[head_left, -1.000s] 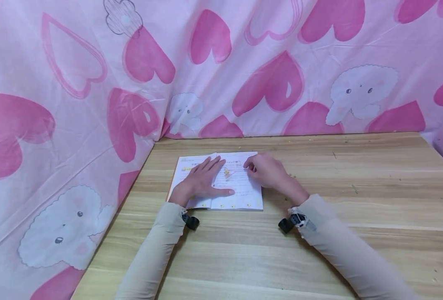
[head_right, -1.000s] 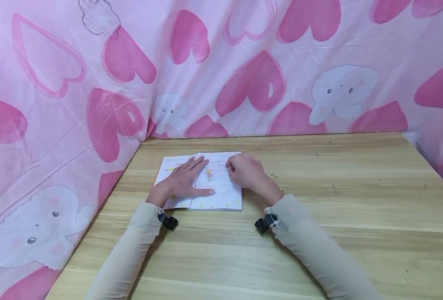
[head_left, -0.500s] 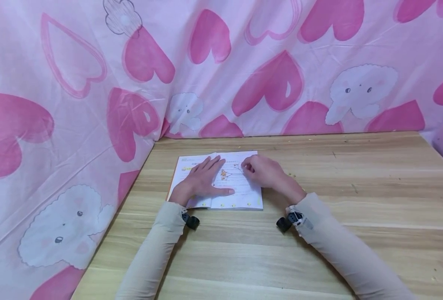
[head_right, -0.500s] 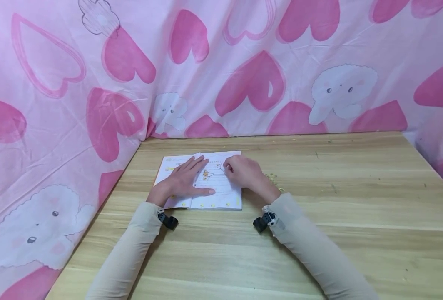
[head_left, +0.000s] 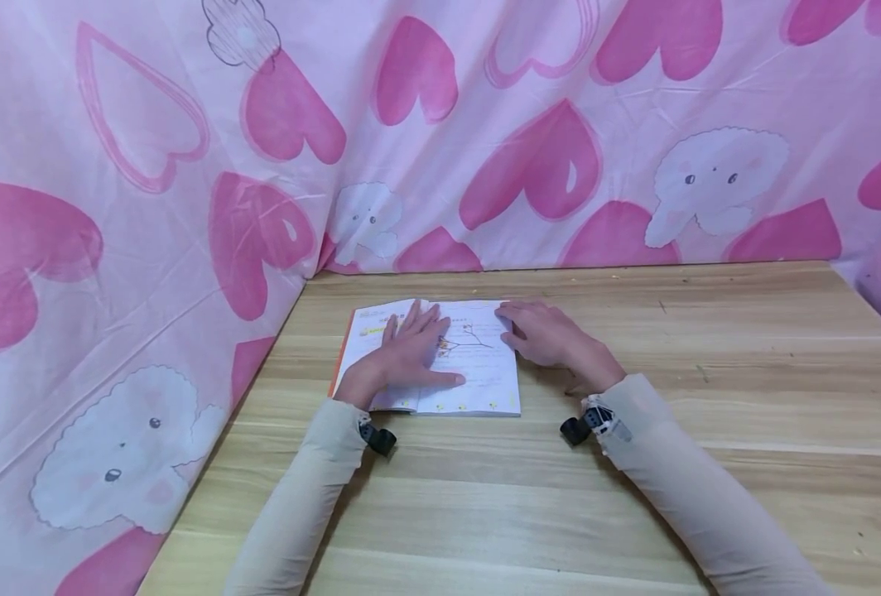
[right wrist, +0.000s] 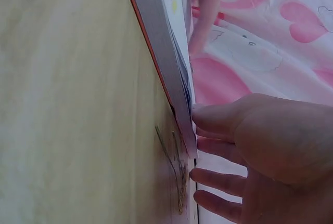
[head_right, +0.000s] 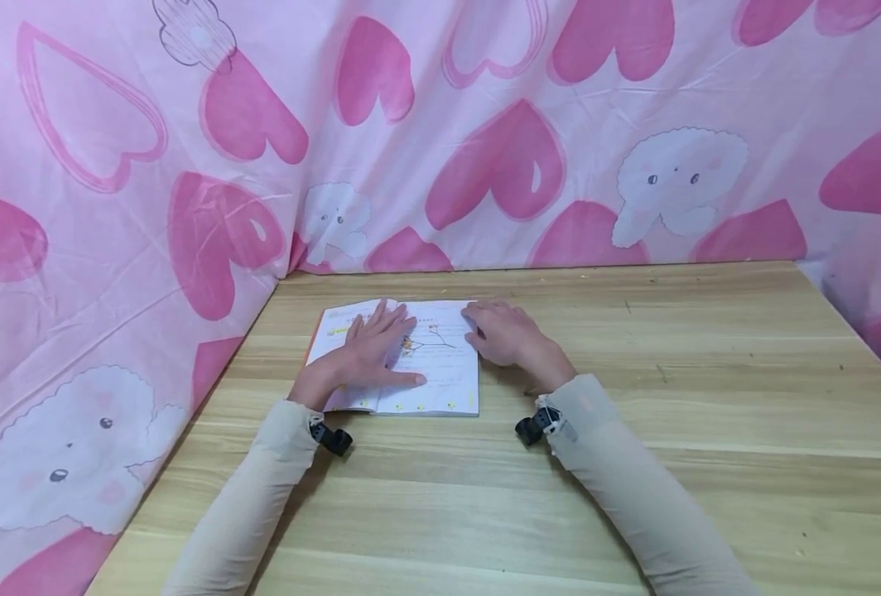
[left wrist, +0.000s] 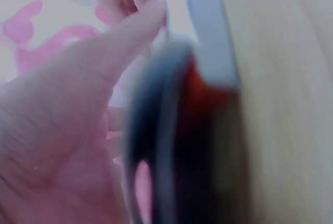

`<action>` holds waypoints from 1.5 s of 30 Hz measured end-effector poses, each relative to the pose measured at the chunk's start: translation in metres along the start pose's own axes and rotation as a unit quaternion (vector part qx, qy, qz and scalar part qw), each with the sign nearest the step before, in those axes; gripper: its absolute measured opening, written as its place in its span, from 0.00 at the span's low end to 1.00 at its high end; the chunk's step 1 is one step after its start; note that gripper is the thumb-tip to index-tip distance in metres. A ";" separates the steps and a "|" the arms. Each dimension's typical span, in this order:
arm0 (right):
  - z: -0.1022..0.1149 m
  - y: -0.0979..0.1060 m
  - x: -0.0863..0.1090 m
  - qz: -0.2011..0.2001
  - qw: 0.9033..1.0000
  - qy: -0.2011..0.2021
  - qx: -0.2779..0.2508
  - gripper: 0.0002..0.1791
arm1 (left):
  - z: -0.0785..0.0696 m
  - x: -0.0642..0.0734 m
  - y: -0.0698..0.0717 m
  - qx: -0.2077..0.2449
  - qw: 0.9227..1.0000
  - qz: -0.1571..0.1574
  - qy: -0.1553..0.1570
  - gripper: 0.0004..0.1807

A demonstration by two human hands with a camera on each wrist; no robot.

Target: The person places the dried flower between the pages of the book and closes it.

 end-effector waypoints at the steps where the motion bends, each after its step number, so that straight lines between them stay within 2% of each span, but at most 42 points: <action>1: 0.000 0.000 0.000 0.002 1.000 -0.003 -0.003 0.33 | -0.007 0.003 0.002 -0.002 1.000 -0.010 -0.013 0.59; 3: -0.001 0.000 -0.001 0.002 1.000 -0.003 -0.003 0.33 | -0.023 0.008 0.004 -0.007 0.998 -0.037 -0.047 0.53; 7: -0.001 -0.001 -0.002 -0.001 1.000 0.002 -0.002 0.32 | -0.057 0.018 0.001 -0.002 0.989 -0.087 -0.115 0.40; 9: -0.002 -0.001 -0.002 -0.003 1.000 0.004 -0.003 0.32 | -0.069 0.021 -0.005 0.005 0.986 -0.094 -0.137 0.31; 12: -0.003 -0.002 -0.003 -0.003 1.000 0.005 -0.006 0.32 | -0.078 0.022 -0.015 0.021 0.986 -0.083 -0.143 0.21; 14: -0.003 -0.003 -0.003 -0.002 1.000 0.005 -0.008 0.32 | -0.075 0.016 -0.024 0.035 0.985 -0.077 -0.148 0.20; 20: -0.005 0.000 -0.003 -0.002 1.000 0.006 -0.013 0.32 | -0.072 0.012 -0.029 0.069 0.981 -0.067 -0.169 0.18; 21: -0.005 0.000 -0.002 -0.003 1.000 0.008 -0.013 0.32 | -0.075 0.017 -0.024 0.070 0.982 -0.062 -0.164 0.18; 25: -0.006 0.001 -0.002 -0.012 1.000 0.020 -0.019 0.32 | -0.074 0.014 -0.024 0.050 0.983 -0.061 -0.166 0.22; 29: -0.006 0.002 -0.001 -0.028 0.999 0.028 -0.031 0.31 | -0.074 0.014 -0.025 0.047 0.983 -0.058 -0.167 0.17; 33: -0.009 0.002 -0.001 -0.062 0.996 0.009 -0.067 0.29 | -0.074 0.012 -0.021 0.087 0.979 -0.067 -0.170 0.11; 37: -0.014 0.002 -0.002 -0.090 0.992 -0.003 -0.087 0.25 | -0.074 0.011 -0.014 0.144 0.970 -0.092 -0.174 0.05; 41: -0.015 0.003 -0.002 -0.096 0.991 -0.011 -0.089 0.31 | -0.072 0.010 -0.007 0.177 0.964 -0.114 -0.162 0.08; 45: -0.016 0.002 -0.002 -0.092 0.992 -0.018 -0.081 0.36 | -0.068 0.009 -0.001 0.193 0.963 -0.109 -0.154 0.10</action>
Point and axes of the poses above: each hand's wrist, its own x-axis away from the middle knuckle, its own y-axis out of the back of the hand, z = x × y, the point moved 2 cm from there along -x, towards the middle knuckle, and after that the axes turned 15 degrees about y, right-handed, at the moved point
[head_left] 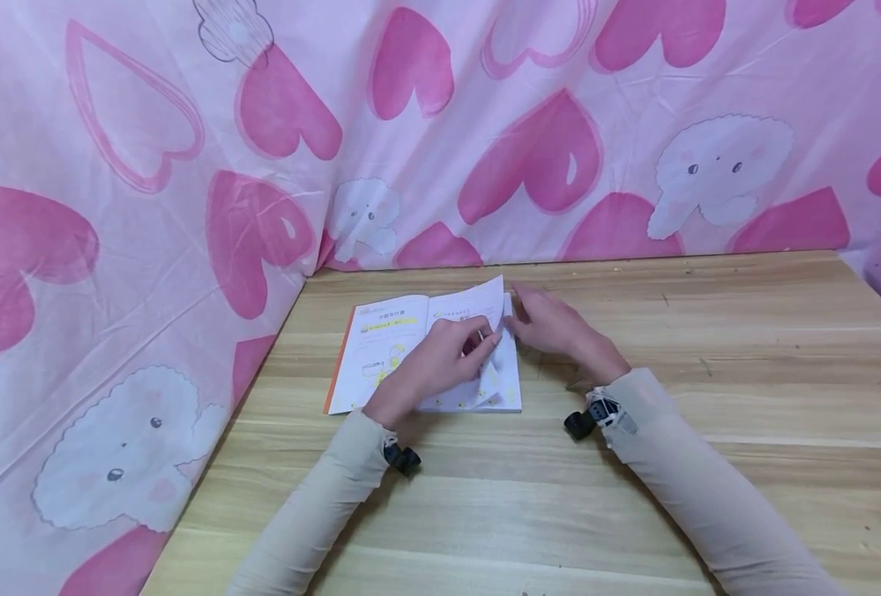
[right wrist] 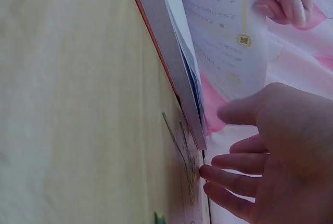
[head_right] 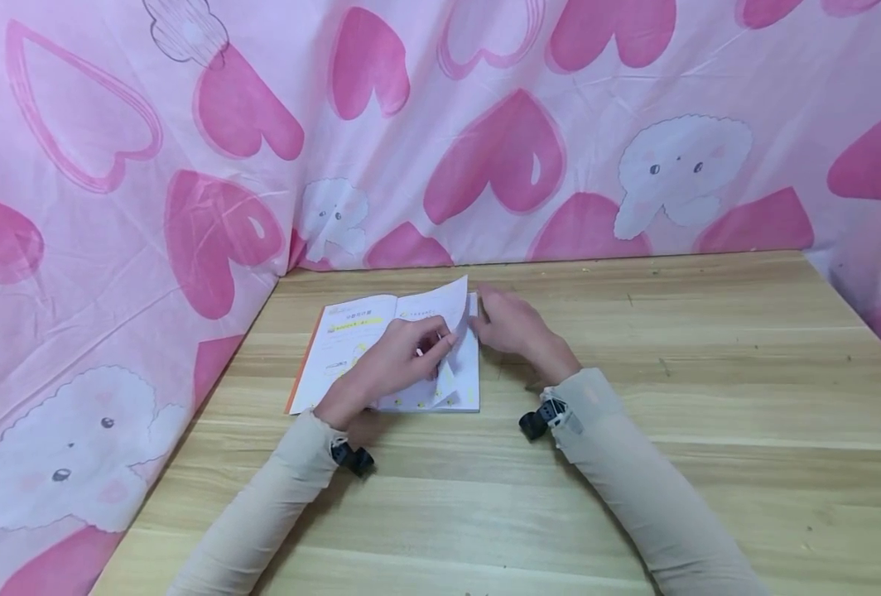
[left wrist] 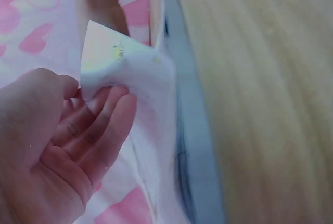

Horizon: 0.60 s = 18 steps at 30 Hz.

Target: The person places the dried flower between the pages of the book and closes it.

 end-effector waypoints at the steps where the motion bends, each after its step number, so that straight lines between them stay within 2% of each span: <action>1: 0.001 -0.001 -0.001 0.003 1.000 0.003 0.001 0.37 | 0.001 0.000 0.003 0.003 1.000 0.005 0.004 0.10; 5: 0.003 -0.003 -0.003 0.010 1.000 0.016 0.010 0.34 | 0.003 0.001 0.015 0.001 1.000 0.023 0.017 0.05; 9: 0.003 -0.004 -0.003 0.017 1.000 0.003 0.020 0.34 | 0.004 0.003 0.031 0.001 0.999 0.015 0.032 0.14; 11: 0.003 -0.004 -0.003 0.022 1.000 -0.009 0.021 0.36 | 0.005 0.004 0.037 0.009 0.999 -0.004 0.041 0.13; 14: 0.003 -0.005 -0.004 0.027 0.999 -0.024 0.017 0.40 | 0.005 0.005 0.046 0.045 0.997 -0.044 0.050 0.11; 18: 0.006 -0.007 -0.005 0.030 0.999 -0.015 0.024 0.40 | 0.004 0.004 0.054 0.094 0.990 -0.096 0.051 0.12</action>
Point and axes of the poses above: each hand's wrist, its own x-axis away from the middle knuckle, its own y-axis out of the back of the hand, z = x × y, the point moved 2 cm from there along -x, towards the middle knuckle, and after that the axes turned 15 degrees about y, right-handed, at the moved point
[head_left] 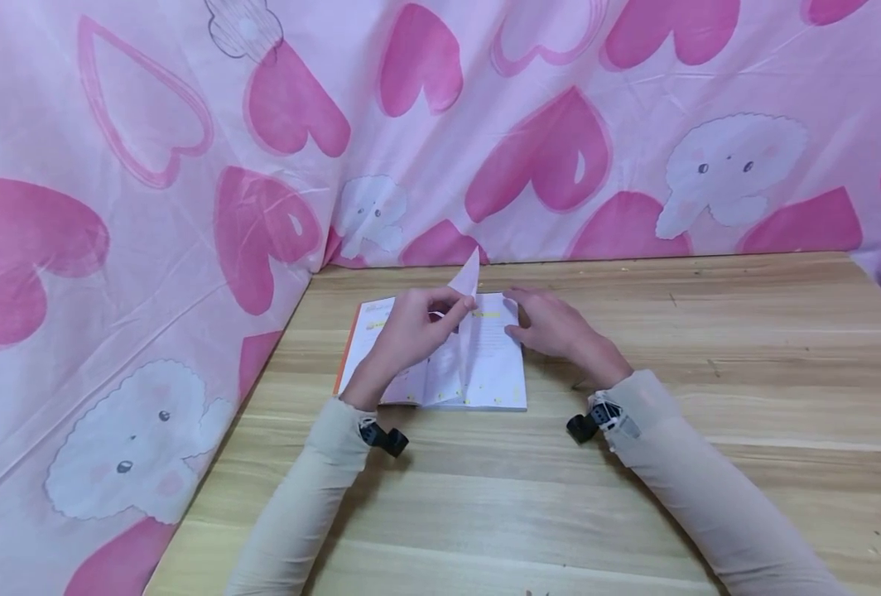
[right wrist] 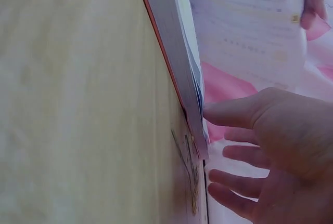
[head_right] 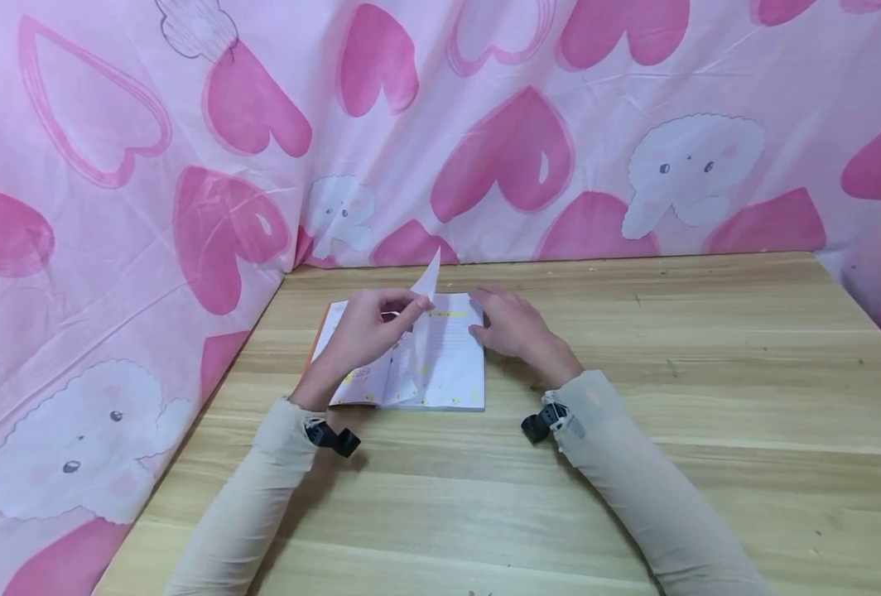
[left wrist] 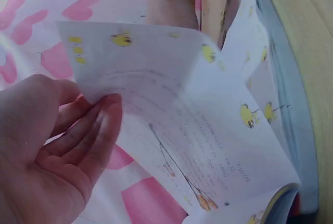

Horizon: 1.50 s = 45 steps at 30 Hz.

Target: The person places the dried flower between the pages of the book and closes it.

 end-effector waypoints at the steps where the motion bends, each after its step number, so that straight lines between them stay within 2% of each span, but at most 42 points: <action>1: 0.001 0.000 0.000 -0.002 1.000 0.005 0.005 0.39 | 0.000 -0.001 0.001 0.007 1.000 -0.011 -0.001 0.12; 5: 0.003 -0.001 0.001 -0.006 1.000 0.024 0.000 0.36 | -0.001 -0.002 0.007 0.015 0.999 -0.043 -0.009 0.13; 9: 0.004 -0.003 0.003 -0.005 0.999 0.024 -0.034 0.32 | 0.001 -0.003 0.013 0.022 0.998 -0.050 -0.011 0.14; 12: 0.004 -0.003 0.004 -0.001 0.998 0.031 -0.048 0.29 | 0.003 -0.002 0.018 0.021 0.998 -0.056 0.002 0.15; 16: 0.004 -0.003 0.004 0.006 0.998 0.048 -0.039 0.27 | 0.006 -0.001 0.030 0.007 0.997 -0.068 0.037 0.17; 19: 0.003 -0.003 0.003 0.011 0.998 0.057 -0.030 0.27 | 0.010 0.001 0.040 -0.001 0.996 -0.063 0.055 0.18; 24: 0.004 -0.004 0.003 0.029 0.997 0.072 -0.009 0.33 | 0.015 0.003 0.061 -0.016 0.997 -0.054 0.055 0.17; 30: 0.005 -0.004 0.003 0.043 0.997 0.059 -0.002 0.37 | 0.018 0.007 0.083 -0.042 0.996 -0.044 0.072 0.13; 36: 0.004 -0.003 0.003 0.050 0.997 0.056 0.004 0.37 | 0.022 0.009 0.095 -0.063 0.993 -0.035 0.095 0.09; 41: 0.004 -0.004 0.003 0.054 0.997 0.055 0.014 0.37 | 0.032 0.010 0.102 -0.106 0.990 -0.020 0.093 0.18; 45: 0.005 -0.004 0.004 0.057 0.997 0.051 0.016 0.37 | 0.041 0.006 0.102 -0.121 0.986 -0.008 0.117 0.21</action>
Point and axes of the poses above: each hand's wrist, its own x-axis away from the middle knuckle, its own y-axis out of the back of the hand, z = x × y, the point moved 2 cm from there along -x, towards the middle knuckle, and after that the axes turned 15 degrees about y, right-handed, at the moved point
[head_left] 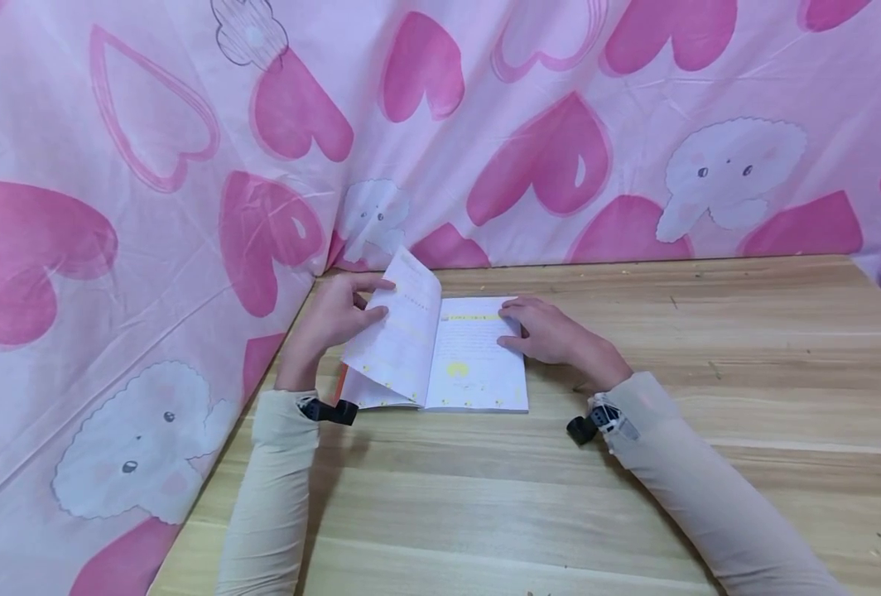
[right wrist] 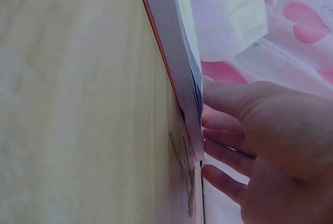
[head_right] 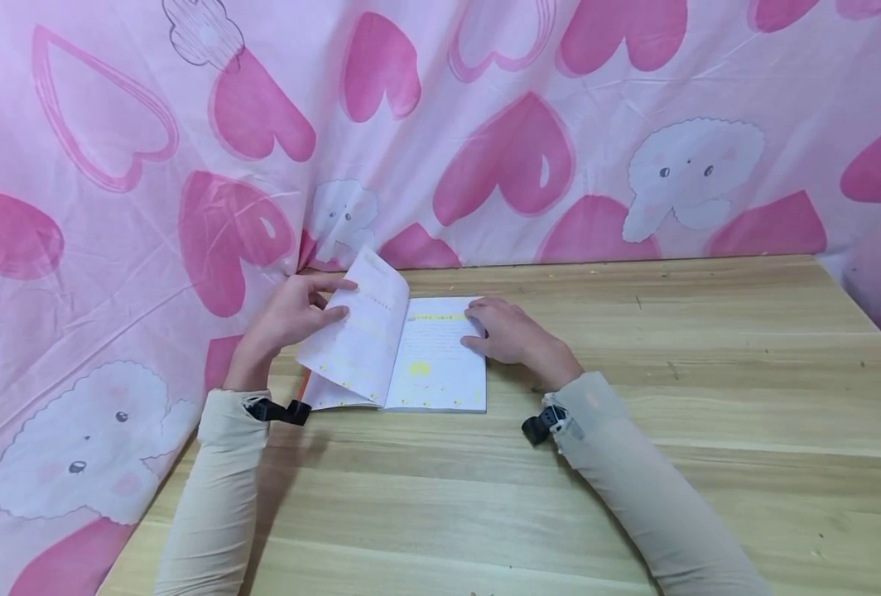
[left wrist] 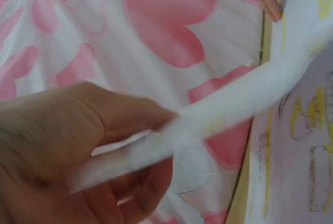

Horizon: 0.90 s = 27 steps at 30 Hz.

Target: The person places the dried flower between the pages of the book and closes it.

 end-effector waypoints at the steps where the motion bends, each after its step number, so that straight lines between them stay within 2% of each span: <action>1: 0.000 0.000 0.000 0.000 1.000 0.000 0.002 0.37 | 0.002 -0.001 -0.001 -0.003 1.000 0.003 0.010 0.22; 6: 0.002 0.001 0.001 0.000 1.000 -0.005 0.013 0.36 | 0.009 -0.004 -0.005 -0.016 0.996 0.004 0.084 0.23; 10: 0.003 0.001 0.001 -0.001 1.000 -0.011 0.011 0.36 | 0.012 -0.004 -0.004 -0.038 0.992 0.002 0.118 0.24; 19: 0.002 0.001 0.004 0.001 1.000 -0.021 -0.008 0.39 | 0.018 -0.004 -0.002 -0.126 0.983 0.035 0.131 0.26; 24: -0.002 0.001 0.006 0.008 0.999 -0.028 -0.017 0.41 | 0.020 -0.006 -0.005 -0.144 0.977 0.068 0.140 0.27; 27: -0.002 0.002 0.006 0.010 0.999 -0.031 -0.015 0.41 | 0.024 -0.007 -0.008 -0.142 0.977 0.068 0.142 0.28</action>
Point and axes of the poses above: each hand's wrist, its own x-axis away from the middle knuckle, its own y-axis out of the back of the hand, z = x × y, the point moved 2 cm from there along -x, towards the middle knuckle, and after that the axes turned 15 degrees about y, right-handed, at the moved point
